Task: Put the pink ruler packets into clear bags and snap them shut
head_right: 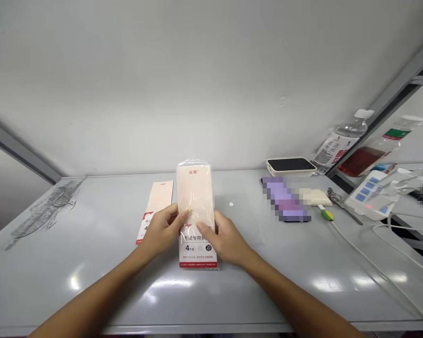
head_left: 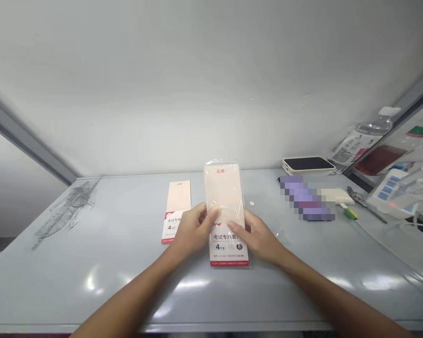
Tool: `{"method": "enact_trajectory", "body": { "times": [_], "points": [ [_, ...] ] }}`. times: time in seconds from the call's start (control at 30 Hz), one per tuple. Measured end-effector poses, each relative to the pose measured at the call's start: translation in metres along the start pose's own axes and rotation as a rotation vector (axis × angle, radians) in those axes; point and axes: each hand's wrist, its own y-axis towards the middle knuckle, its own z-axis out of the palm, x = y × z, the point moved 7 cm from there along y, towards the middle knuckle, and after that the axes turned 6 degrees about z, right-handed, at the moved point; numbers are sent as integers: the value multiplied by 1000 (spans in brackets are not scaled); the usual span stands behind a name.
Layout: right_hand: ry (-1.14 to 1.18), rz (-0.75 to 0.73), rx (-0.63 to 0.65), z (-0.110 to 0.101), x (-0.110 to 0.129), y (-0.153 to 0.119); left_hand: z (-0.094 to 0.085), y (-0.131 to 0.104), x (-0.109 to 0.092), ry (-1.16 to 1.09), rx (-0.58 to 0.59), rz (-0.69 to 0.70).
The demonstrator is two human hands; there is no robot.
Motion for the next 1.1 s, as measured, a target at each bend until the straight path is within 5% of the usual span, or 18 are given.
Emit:
{"method": "enact_trajectory", "body": {
  "times": [0.17,0.3,0.4,0.5,0.7,0.93,1.1],
  "points": [
    [-53,87,9,-6,-7,6,-28,9,12,368,-113,-116],
    [-580,99,-276,-29,-9,8,-68,14,19,827,-176,-282],
    [-857,95,-342,-35,-4,7,-89,14,34,1001,-134,-456],
    [-974,103,-347,-43,0,8,-93,12,46,999,-64,-536],
    [-1206,242,-614,-95,0,6,-94,9,48,955,-8,-613],
    [-1204,487,-525,-121,-23,9,-110,12,43,853,-120,-552],
    [-918,389,-491,-129,-29,14,-106,19,31,535,-263,-384]
  ]
}}
